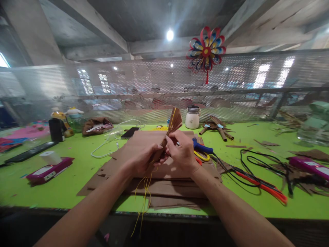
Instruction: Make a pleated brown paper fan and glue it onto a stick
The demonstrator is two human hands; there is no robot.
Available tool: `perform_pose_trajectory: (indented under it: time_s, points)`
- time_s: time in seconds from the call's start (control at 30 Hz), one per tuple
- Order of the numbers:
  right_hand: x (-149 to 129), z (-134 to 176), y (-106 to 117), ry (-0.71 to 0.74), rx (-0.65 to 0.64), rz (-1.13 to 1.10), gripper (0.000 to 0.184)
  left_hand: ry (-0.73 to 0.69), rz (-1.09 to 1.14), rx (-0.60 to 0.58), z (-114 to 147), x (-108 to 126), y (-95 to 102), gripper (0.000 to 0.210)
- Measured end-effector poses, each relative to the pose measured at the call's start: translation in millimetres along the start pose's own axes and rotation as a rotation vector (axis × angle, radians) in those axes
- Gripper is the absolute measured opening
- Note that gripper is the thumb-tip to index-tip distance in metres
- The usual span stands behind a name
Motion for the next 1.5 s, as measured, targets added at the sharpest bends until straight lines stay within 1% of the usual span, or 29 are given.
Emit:
perform_pose_trajectory:
  time_s: [0.27,0.37,0.43,0.53,0.7,0.83,0.93,1.0,1.13,1.27,1.37,1.4,1.5]
  points:
    - [-1,0,0,0.003,-0.002,-0.021,0.009,0.006,0.001,-0.003,1,0,-2.0,0.025]
    - [-2,0,0,-0.004,-0.039,-0.070,0.007,-0.002,0.034,0.005,0,1,-0.7,0.026]
    - [-1,1,0,-0.016,-0.078,-0.113,0.009,0.004,0.066,-0.015,0,1,-1.8,0.026]
    - [4,1,0,-0.064,-0.096,-0.158,0.013,0.036,0.121,-0.051,2,0,-4.7,0.027]
    - [18,0,2,-0.166,-0.059,-0.179,0.014,0.078,0.210,-0.063,5,0,-8.6,0.029]
    - [29,-2,2,-0.253,-0.056,-0.187,0.017,0.091,0.234,-0.109,9,1,-13.8,0.032]
    - [31,-2,1,-0.290,-0.072,-0.216,0.018,0.083,0.236,-0.163,11,3,-18.2,0.036]
    - [31,-2,0,-0.308,-0.091,-0.261,0.019,0.044,0.240,-0.197,12,7,-21.3,0.037]
    - [29,0,-8,-0.350,-0.169,-0.400,0.020,-0.054,0.200,-0.205,15,14,-25.1,0.028]
    - [33,1,-19,-0.403,-0.262,-0.487,0.022,-0.083,0.162,-0.206,18,17,-28.9,0.025]
    - [33,2,-25,-0.413,-0.328,-0.516,0.022,-0.119,0.153,-0.182,20,21,-27.9,0.022]
    - [31,3,-29,-0.404,-0.377,-0.544,0.020,-0.138,0.150,-0.165,20,23,-26.5,0.022]
    - [16,8,-39,-0.321,-0.589,-0.696,0.016,-0.186,0.154,-0.118,22,30,-21.7,0.019]
Point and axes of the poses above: each hand's wrist, its own z-axis away from the middle knuckle, its own y-axis out of the back of the hand, x = y × z, the point moved 8 cm from there along -z, towards the middle knuckle, and after that the axes turned 15 degrees about z, right-handed, at the moved point
